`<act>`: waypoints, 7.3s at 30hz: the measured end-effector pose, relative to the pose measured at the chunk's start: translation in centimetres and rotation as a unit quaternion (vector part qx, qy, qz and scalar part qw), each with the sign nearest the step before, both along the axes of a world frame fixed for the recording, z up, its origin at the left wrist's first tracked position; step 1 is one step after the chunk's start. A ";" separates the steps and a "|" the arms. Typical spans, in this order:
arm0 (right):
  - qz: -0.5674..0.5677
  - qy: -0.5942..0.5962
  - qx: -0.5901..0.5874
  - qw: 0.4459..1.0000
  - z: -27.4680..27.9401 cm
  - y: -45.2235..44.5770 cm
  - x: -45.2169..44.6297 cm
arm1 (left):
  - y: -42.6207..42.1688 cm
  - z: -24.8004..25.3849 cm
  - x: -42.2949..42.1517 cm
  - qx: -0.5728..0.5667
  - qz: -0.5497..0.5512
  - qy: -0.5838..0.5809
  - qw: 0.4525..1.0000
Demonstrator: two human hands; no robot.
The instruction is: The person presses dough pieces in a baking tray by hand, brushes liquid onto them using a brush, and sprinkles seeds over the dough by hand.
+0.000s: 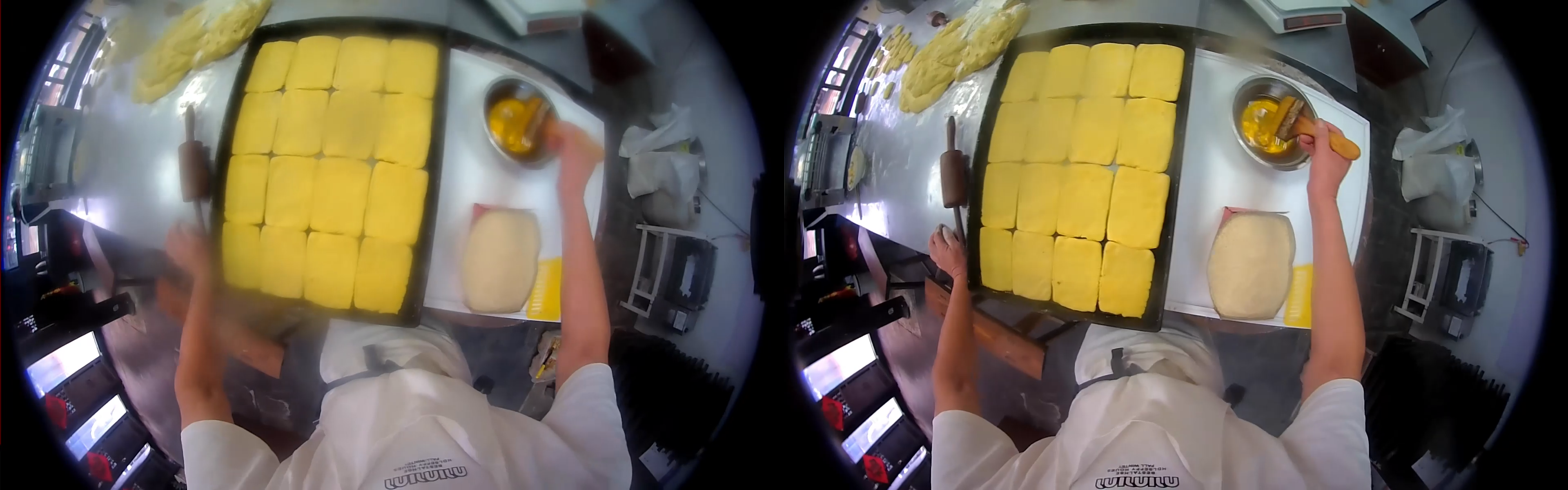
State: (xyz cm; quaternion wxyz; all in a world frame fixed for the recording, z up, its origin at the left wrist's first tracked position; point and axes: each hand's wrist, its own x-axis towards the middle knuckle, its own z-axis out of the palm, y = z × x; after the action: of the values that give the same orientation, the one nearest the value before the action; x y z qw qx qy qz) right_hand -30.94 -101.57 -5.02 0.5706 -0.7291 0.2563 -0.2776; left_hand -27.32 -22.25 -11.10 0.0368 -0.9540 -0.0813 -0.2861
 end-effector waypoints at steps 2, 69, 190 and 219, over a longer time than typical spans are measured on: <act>0.003 0.005 0.053 0.999 -0.1 0.1 -0.9 | 0.3 -0.4 0.2 0.048 -0.014 0.017 0.999; 0.564 0.020 -0.315 0.763 12.5 53.7 0.7 | 4.4 3.4 3.1 -0.202 0.005 0.075 0.976; 0.593 -0.083 -0.401 0.694 8.5 46.0 13.0 | 3.4 3.9 3.8 -0.150 0.033 0.110 0.982; 0.545 -0.113 -0.409 0.724 8.3 42.0 20.8 | 2.8 5.0 4.2 -0.146 0.010 0.074 0.986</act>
State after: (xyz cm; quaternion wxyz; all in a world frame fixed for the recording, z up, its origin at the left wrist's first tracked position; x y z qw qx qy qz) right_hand -10.11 -59.54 3.30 0.2951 -0.8690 -0.3895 -0.0773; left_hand -23.12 -19.50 -6.11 -0.0946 -0.9668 -0.1287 -0.1992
